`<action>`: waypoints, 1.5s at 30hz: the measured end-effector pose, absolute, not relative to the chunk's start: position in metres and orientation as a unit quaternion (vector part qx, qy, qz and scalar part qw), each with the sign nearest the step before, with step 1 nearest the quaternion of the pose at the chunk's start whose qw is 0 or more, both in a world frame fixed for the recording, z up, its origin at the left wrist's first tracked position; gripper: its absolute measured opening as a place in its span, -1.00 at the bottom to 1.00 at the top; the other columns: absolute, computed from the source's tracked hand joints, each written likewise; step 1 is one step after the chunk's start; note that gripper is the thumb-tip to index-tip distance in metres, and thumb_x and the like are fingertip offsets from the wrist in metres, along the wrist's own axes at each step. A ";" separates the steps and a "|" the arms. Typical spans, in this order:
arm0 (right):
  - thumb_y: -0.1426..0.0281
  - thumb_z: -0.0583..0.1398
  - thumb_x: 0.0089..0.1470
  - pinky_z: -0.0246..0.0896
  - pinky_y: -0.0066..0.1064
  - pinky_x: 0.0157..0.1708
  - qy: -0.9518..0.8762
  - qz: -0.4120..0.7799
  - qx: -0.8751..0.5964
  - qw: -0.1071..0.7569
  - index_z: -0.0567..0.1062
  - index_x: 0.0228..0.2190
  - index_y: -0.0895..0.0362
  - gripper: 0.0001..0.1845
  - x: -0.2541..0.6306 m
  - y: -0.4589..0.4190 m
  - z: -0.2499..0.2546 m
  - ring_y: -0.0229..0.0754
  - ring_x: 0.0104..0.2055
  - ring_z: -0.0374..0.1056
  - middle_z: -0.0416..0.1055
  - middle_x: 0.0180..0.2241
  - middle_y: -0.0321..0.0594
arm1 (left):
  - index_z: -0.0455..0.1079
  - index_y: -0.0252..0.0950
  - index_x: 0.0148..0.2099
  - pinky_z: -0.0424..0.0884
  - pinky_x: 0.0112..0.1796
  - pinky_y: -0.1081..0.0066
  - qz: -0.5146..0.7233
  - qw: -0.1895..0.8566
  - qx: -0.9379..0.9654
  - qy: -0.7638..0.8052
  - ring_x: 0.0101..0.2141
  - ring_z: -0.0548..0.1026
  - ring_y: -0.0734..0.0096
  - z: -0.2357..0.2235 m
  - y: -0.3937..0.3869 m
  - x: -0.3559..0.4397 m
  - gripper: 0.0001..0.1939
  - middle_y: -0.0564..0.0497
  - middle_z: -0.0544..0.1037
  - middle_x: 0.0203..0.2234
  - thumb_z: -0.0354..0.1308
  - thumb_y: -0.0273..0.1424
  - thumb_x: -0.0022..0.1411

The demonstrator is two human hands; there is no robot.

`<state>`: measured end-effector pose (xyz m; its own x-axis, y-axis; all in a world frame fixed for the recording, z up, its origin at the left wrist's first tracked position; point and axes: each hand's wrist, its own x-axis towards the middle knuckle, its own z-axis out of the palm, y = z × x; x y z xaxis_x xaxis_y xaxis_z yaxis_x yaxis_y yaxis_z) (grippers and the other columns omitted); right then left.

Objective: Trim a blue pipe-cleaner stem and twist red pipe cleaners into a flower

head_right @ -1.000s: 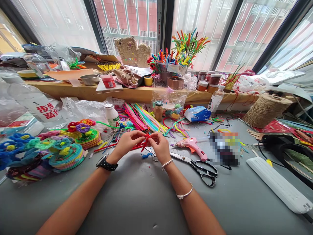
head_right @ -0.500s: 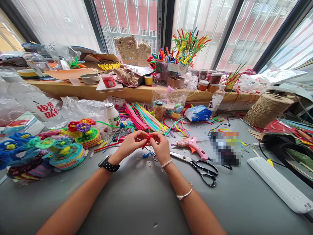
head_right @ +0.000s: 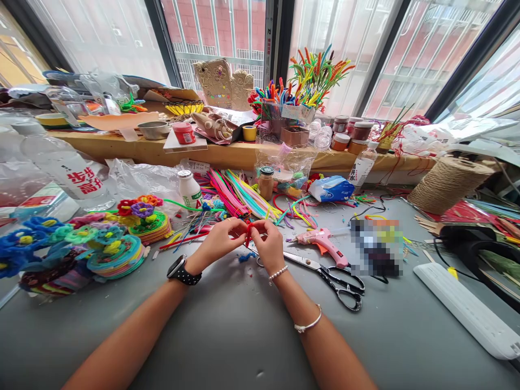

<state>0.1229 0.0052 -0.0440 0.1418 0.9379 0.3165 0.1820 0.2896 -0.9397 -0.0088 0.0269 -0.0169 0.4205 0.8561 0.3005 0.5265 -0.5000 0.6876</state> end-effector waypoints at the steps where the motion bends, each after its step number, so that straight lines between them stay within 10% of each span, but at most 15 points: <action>1: 0.33 0.09 -0.10 0.22 -0.46 -0.55 -0.566 0.329 -0.497 0.570 0.37 -0.45 0.15 -0.84 0.123 0.005 -0.044 -0.23 -0.46 0.31 0.37 -0.49 -0.23 | 0.37 -0.29 -0.42 0.29 -0.43 0.46 0.325 0.258 0.803 0.428 -0.45 0.37 0.42 -0.017 0.027 -0.008 -0.88 0.00 0.45 -0.50 0.01 -0.45 -0.04; 45: 0.42 0.09 -0.07 0.30 -0.42 -0.40 -0.609 0.256 -0.484 0.574 0.39 -0.43 0.13 -0.89 0.125 0.001 -0.037 -0.25 -0.43 0.35 0.40 -0.46 -0.25 | 0.30 -0.32 -0.40 0.30 -0.43 0.47 0.346 0.299 0.789 0.411 -0.44 0.38 0.45 -0.008 0.023 -0.008 -0.86 0.03 0.43 -0.51 0.03 -0.35 0.00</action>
<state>0.1247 0.0012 -0.0370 0.1277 0.8834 0.4509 0.2954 0.4001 -0.8675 -0.0082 0.0232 -0.0077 0.4231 0.8553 0.2992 0.4414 -0.4829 0.7563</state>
